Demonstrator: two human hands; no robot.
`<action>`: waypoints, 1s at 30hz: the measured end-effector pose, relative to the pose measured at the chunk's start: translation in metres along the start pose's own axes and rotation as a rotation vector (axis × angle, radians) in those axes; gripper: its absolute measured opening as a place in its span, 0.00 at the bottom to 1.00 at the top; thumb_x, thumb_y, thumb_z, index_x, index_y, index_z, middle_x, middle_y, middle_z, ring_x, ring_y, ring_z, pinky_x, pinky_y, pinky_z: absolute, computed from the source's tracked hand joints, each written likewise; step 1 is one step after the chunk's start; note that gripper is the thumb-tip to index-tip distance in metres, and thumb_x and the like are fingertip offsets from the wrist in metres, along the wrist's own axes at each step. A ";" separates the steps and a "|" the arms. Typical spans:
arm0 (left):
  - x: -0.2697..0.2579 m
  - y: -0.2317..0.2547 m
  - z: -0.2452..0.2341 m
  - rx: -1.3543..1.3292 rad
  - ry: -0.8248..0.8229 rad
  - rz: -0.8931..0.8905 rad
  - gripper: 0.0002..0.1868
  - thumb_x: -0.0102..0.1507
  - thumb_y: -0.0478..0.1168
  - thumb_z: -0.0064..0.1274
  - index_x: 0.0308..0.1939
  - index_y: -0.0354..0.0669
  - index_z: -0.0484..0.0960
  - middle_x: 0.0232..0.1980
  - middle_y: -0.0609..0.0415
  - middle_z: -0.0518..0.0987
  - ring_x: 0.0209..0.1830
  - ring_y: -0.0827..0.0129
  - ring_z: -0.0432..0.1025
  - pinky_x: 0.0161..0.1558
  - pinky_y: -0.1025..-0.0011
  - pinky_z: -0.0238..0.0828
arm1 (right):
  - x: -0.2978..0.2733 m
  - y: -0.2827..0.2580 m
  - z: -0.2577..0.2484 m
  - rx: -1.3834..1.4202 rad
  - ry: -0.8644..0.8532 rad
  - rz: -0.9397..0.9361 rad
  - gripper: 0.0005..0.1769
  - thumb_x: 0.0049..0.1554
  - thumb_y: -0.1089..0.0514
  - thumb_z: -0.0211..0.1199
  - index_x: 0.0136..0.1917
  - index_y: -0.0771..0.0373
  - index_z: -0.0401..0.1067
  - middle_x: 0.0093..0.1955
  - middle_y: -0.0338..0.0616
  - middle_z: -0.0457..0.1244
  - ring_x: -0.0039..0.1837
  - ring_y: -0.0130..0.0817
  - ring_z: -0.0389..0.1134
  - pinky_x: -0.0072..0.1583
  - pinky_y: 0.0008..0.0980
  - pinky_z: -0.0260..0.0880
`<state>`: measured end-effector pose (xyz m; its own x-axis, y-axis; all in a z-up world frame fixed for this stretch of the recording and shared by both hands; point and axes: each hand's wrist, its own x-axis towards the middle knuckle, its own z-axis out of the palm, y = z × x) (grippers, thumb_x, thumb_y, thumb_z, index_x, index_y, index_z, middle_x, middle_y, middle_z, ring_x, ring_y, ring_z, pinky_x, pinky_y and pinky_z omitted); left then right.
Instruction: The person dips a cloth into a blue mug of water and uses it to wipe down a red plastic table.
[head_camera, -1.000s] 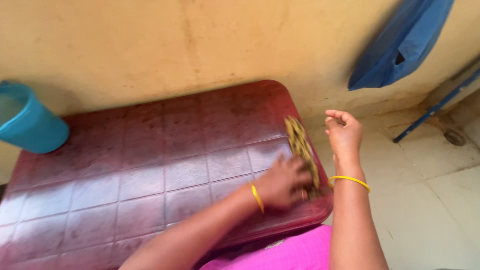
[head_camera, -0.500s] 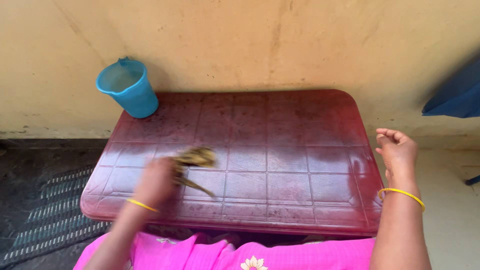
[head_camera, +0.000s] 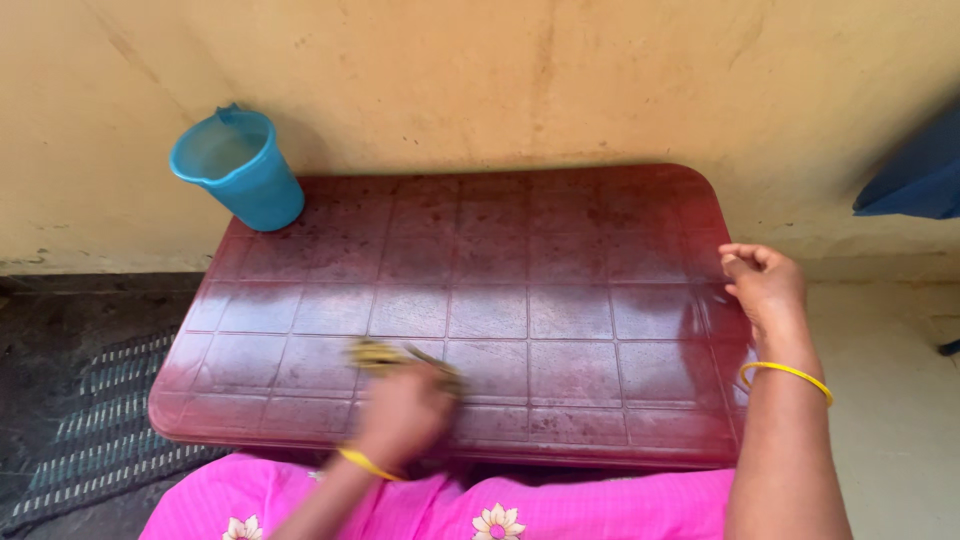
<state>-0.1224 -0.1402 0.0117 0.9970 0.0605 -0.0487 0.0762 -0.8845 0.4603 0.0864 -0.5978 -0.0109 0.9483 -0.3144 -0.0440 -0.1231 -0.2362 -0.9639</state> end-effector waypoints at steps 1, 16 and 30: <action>-0.006 0.039 0.017 -0.022 -0.109 0.082 0.11 0.56 0.43 0.52 0.34 0.42 0.84 0.40 0.41 0.83 0.41 0.46 0.78 0.48 0.49 0.74 | 0.000 -0.001 0.003 -0.012 -0.012 -0.005 0.09 0.61 0.61 0.63 0.55 0.59 0.79 0.47 0.34 0.68 0.48 0.21 0.67 0.48 0.26 0.69; 0.159 -0.039 -0.030 -0.398 0.706 0.171 0.18 0.61 0.37 0.60 0.56 0.44 0.81 0.58 0.45 0.72 0.53 0.59 0.70 0.56 0.63 0.70 | -0.005 0.001 -0.009 -0.041 -0.048 0.012 0.08 0.60 0.60 0.65 0.53 0.60 0.79 0.44 0.35 0.68 0.44 0.22 0.66 0.44 0.26 0.68; 0.209 -0.039 0.051 -0.005 0.292 -0.059 0.28 0.65 0.59 0.48 0.62 0.47 0.81 0.72 0.44 0.68 0.73 0.47 0.57 0.71 0.42 0.45 | -0.008 -0.001 0.009 -0.185 -0.037 -0.038 0.10 0.57 0.58 0.67 0.52 0.60 0.80 0.46 0.37 0.71 0.46 0.25 0.68 0.48 0.30 0.70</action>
<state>0.0818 -0.1167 -0.0610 0.9530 0.2427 0.1816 0.1330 -0.8731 0.4690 0.0820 -0.5866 -0.0121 0.9628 -0.2692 -0.0212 -0.1354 -0.4134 -0.9004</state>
